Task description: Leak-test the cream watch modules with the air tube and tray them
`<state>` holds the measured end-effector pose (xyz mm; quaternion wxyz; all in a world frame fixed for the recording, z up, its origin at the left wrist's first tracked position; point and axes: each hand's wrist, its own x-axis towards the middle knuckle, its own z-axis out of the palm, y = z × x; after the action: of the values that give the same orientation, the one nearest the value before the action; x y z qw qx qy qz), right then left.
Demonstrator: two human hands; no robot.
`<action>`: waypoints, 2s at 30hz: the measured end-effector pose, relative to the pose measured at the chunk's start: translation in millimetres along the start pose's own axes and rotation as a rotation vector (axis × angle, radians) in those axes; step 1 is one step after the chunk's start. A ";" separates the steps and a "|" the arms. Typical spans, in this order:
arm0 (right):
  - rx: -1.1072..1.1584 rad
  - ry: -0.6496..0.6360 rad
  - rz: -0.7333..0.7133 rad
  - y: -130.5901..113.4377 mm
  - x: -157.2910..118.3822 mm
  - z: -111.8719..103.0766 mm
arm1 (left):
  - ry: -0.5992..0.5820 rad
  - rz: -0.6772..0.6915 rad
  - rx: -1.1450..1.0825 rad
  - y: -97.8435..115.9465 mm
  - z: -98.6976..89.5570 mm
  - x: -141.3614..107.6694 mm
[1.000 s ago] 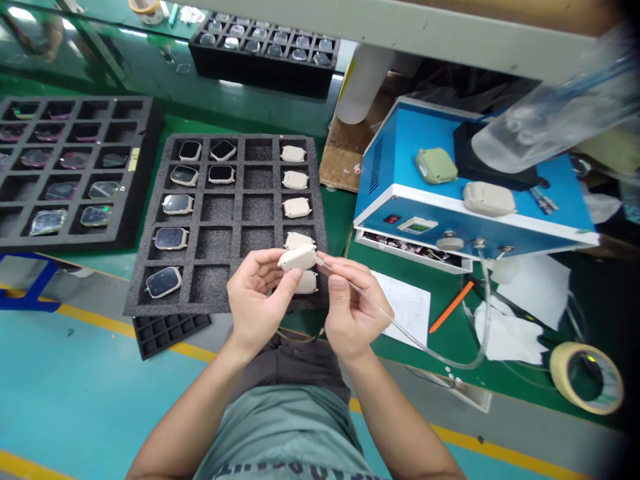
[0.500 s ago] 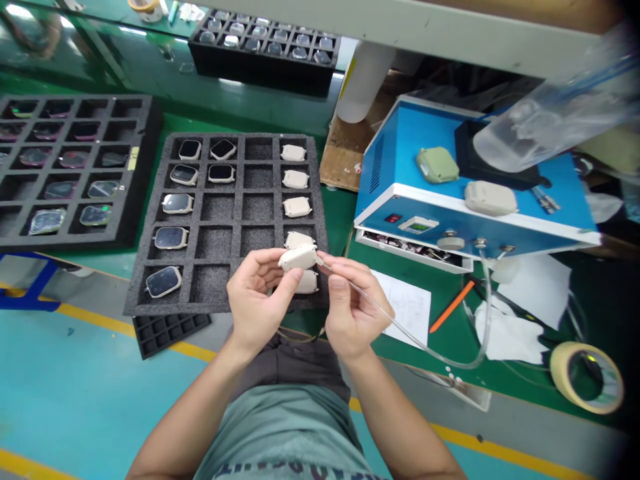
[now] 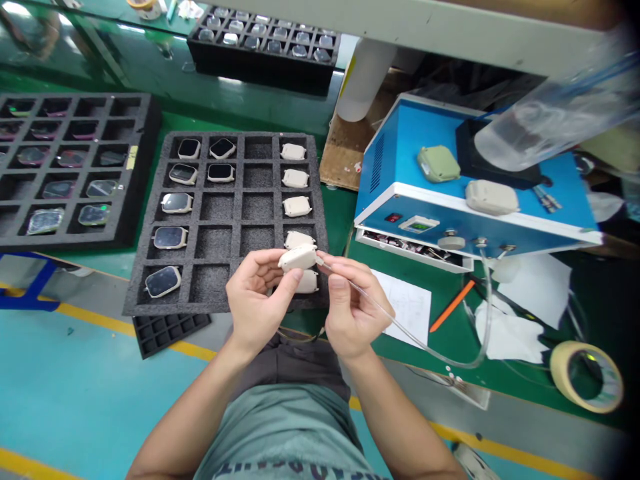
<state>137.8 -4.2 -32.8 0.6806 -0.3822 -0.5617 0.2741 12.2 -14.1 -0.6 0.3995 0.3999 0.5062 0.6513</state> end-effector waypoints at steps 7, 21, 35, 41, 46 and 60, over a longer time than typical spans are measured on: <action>-0.034 -0.015 0.007 -0.3 0.2 -0.5 | -0.006 0.005 -0.003 -0.3 -0.6 -1.2; -0.003 -0.008 -0.002 0.9 5.3 3.7 | 0.019 0.057 0.063 1.0 -1.4 4.2; -0.139 -0.058 -0.026 7.4 28.3 12.7 | -0.019 0.086 0.137 0.0 3.6 22.1; -0.130 -0.014 0.207 -0.3 22.8 14.4 | -0.081 0.076 0.048 0.8 1.6 24.0; -0.159 -0.007 0.234 -0.7 24.0 19.3 | -0.140 0.090 0.011 3.4 -0.1 23.7; -0.209 -0.031 0.148 2.0 25.2 21.4 | -0.178 0.122 0.009 2.1 -1.0 28.7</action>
<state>122.5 21.7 -18.8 0.6062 -0.4869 -0.5681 0.2696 0.7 11.8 4.6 0.4009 0.4882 0.4464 0.6338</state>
